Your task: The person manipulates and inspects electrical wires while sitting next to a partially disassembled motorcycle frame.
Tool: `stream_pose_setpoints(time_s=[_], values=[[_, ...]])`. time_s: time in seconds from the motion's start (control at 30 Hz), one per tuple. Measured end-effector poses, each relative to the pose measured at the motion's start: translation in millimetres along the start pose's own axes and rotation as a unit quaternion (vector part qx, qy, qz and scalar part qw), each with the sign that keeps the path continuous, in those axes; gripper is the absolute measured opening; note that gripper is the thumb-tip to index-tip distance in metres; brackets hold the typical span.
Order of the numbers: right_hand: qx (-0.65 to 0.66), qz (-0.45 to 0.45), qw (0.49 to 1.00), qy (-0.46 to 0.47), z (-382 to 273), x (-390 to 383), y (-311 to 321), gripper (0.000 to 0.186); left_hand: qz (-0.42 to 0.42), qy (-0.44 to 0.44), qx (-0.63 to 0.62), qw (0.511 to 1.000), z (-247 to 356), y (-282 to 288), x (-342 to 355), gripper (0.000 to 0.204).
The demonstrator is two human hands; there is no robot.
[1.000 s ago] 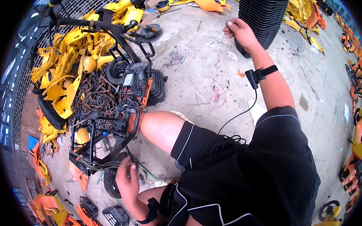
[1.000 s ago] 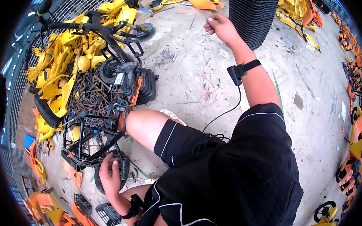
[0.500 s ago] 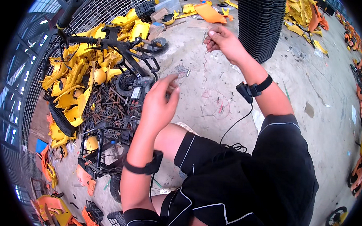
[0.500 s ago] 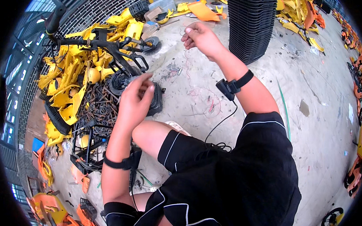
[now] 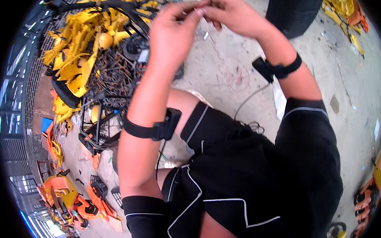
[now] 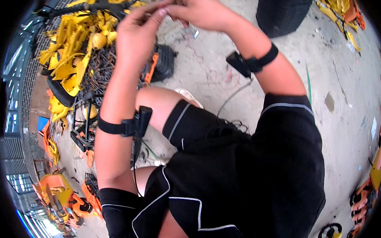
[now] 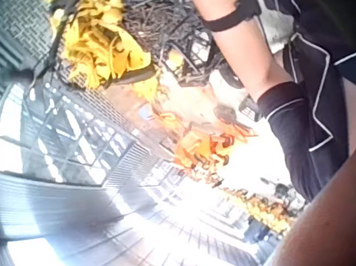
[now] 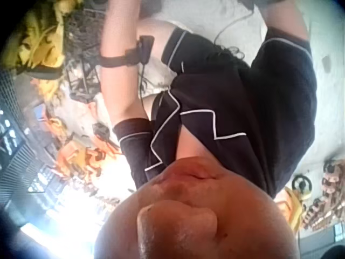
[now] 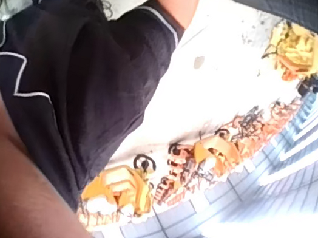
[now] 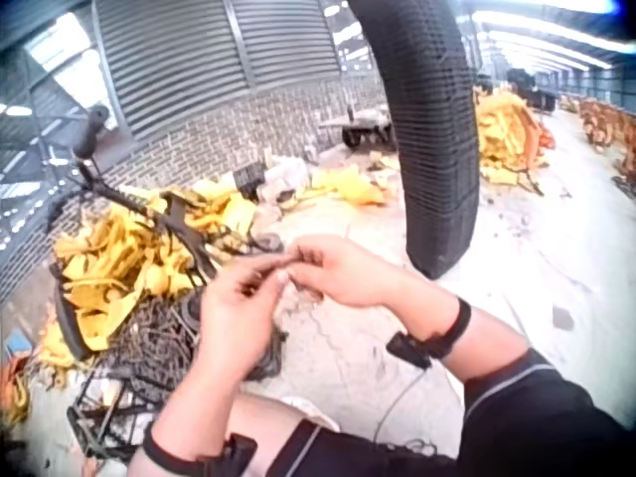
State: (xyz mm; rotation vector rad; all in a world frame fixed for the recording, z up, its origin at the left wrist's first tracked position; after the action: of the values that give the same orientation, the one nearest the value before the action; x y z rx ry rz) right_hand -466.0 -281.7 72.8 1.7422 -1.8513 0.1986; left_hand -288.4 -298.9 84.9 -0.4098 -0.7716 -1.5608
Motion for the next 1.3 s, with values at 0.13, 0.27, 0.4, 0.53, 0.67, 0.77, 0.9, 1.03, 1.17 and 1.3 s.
stream_pose_setpoints(time_s=[0.13,0.27,0.4,0.53,0.67,0.77,0.9,1.03,1.17,1.3], values=[[0.129,-0.023,0.990,-0.049,0,-6,-1,0.012,0.039,-0.017,-0.041,0.998,14,-7,-12,0.013],[0.099,-0.037,0.994,-0.015,8,-11,2,0.013,0.052,0.086,-0.065,0.993,-8,-4,-9,0.016],[-0.105,-0.053,0.989,0.089,16,-12,8,0.016,0.095,0.109,-0.126,0.981,-22,11,7,0.016],[-0.218,-0.040,0.956,0.192,54,-5,9,0.016,0.156,0.116,-0.177,0.965,-10,44,17,0.015],[-0.278,-0.010,0.938,0.208,76,-2,22,0.014,0.090,0.091,-0.294,0.947,-20,137,48,0.019],[-0.362,-0.014,0.903,0.231,90,-5,12,0.016,0.082,0.102,-0.320,0.938,-18,157,35,0.013],[-0.434,0.002,0.872,0.225,124,-14,7,0.019,0.136,0.134,-0.338,0.921,-15,199,40,0.017],[-0.459,-0.012,0.868,0.188,180,-14,21,0.022,0.220,0.100,-0.304,0.921,17,240,35,0.021],[-0.457,-0.012,0.867,0.198,196,-26,30,0.024,0.196,0.093,-0.331,0.918,34,307,25,0.023],[-0.437,0.010,0.872,0.219,201,-31,26,0.020,0.181,0.129,-0.292,0.930,47,343,4,0.024]])
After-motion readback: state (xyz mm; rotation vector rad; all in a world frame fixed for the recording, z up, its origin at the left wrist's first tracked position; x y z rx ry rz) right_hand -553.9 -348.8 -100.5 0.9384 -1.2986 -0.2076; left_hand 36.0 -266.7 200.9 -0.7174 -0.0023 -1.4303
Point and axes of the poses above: each hand's wrist, its own x-axis towards the middle knuckle, its own y-axis out of the back of the hand, z = x × y, the point moved 1 cm from there along x, towards the middle knuckle, and after that the axes turned 14 degrees about z, right-handed, at the moved point
